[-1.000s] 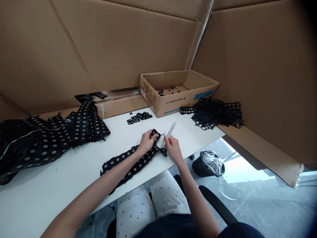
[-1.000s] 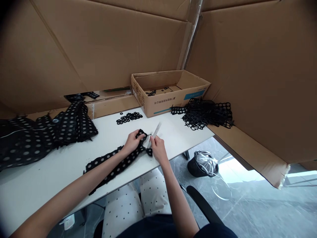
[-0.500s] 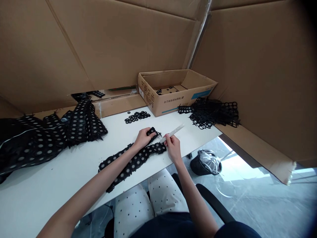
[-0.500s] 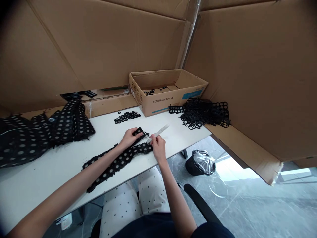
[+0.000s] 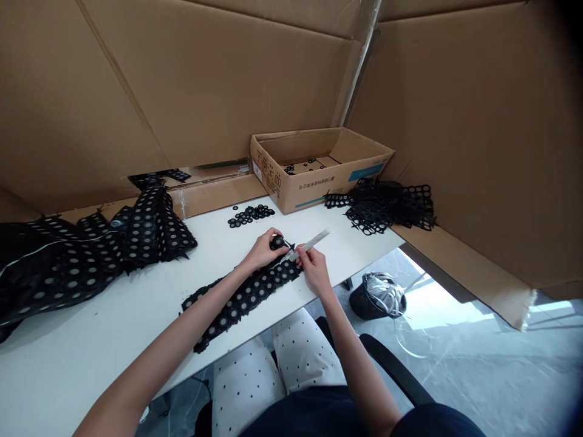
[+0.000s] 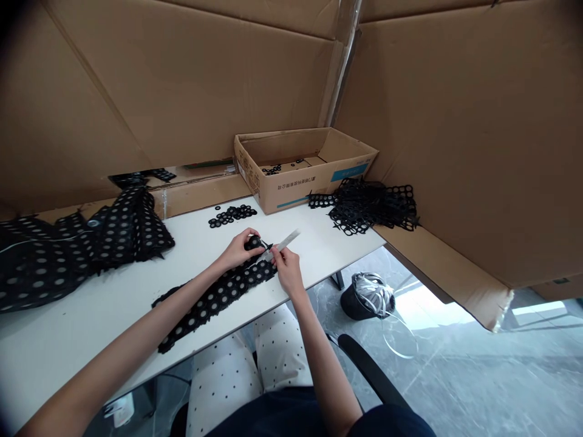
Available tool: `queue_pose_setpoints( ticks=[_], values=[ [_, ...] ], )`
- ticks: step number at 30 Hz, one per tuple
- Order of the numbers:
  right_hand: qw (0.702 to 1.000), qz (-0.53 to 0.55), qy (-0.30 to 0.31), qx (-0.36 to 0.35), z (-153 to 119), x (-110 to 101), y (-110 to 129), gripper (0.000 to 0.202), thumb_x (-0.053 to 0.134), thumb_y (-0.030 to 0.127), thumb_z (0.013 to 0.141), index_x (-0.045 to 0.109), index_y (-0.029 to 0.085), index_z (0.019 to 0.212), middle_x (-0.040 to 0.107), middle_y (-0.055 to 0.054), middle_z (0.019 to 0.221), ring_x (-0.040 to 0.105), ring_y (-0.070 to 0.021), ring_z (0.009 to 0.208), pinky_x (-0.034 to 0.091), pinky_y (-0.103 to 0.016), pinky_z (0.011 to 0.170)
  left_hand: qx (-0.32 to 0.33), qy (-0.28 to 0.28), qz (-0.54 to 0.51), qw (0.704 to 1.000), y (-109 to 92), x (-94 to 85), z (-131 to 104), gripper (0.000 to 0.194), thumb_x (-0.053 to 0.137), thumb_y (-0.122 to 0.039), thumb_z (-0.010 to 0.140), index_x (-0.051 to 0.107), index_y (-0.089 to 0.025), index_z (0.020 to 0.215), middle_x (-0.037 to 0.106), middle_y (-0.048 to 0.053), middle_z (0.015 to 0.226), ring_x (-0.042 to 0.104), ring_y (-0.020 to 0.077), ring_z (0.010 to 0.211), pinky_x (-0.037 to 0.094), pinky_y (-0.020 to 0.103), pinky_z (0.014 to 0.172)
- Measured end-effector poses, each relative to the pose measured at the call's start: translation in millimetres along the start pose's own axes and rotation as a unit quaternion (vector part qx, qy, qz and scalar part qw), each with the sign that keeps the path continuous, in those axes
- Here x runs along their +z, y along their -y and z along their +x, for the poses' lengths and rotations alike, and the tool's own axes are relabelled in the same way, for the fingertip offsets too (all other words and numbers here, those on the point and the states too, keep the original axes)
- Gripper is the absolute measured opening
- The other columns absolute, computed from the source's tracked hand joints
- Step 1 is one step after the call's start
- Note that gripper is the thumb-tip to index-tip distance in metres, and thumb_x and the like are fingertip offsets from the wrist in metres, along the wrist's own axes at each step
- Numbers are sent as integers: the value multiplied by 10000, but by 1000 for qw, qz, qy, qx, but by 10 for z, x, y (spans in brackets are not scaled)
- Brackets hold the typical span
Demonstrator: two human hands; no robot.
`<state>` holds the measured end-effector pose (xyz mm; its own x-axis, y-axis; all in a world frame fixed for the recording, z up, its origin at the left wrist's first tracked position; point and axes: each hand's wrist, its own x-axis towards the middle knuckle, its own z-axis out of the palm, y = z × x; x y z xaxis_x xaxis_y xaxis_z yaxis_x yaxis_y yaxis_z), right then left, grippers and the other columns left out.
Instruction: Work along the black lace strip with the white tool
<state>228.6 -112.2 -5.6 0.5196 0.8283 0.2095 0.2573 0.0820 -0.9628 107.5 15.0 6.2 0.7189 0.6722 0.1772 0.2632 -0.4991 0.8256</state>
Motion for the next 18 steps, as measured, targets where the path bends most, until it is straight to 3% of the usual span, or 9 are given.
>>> queue_pose_setpoints(
  ticks=[4, 6, 9, 12, 18],
  values=[
    [1000, -8, 10, -8, -7, -5, 12, 315, 471, 441, 862, 618, 162, 858, 538, 1, 620, 498, -135, 580, 404, -248, 583, 83, 32, 98, 991, -82, -43, 29, 394, 610, -234, 733, 532, -233, 1120, 573, 26, 957, 525, 199, 908, 400, 338, 861],
    [1000, -7, 22, -14, -17, -8, 17, 313, 477, 437, 861, 625, 161, 866, 547, -3, 633, 501, -134, 582, 408, -247, 577, 126, 62, 147, 979, -110, -43, 110, 360, 601, -202, 741, 581, -245, 1097, 547, 51, 1042, 483, 224, 1013, 366, 364, 927],
    [999, -15, 38, -6, -29, -13, 19, 321, 497, 442, 848, 637, 154, 854, 567, -15, 641, 504, -135, 566, 418, -253, 560, 165, 181, 170, 955, -140, -25, 293, 157, 554, -218, 793, 667, -207, 901, 551, 72, 1061, 456, 232, 1048, 343, 356, 957],
    [999, 0, 36, 9, -30, -17, 10, 331, 509, 453, 840, 637, 148, 855, 581, -24, 641, 514, -138, 555, 438, -262, 554, 178, 302, 159, 923, -161, -9, 456, 155, 527, -219, 813, 676, -180, 833, 589, 72, 975, 476, 218, 993, 364, 315, 920],
    [999, 18, 35, 5, -14, -11, -30, 323, 528, 451, 832, 639, 149, 829, 586, -22, 639, 519, -135, 550, 443, -262, 547, 219, 366, 168, 889, -136, 45, 596, 142, 537, -124, 766, 673, -164, 758, 590, 66, 956, 483, 206, 976, 364, 282, 893]
  ],
)
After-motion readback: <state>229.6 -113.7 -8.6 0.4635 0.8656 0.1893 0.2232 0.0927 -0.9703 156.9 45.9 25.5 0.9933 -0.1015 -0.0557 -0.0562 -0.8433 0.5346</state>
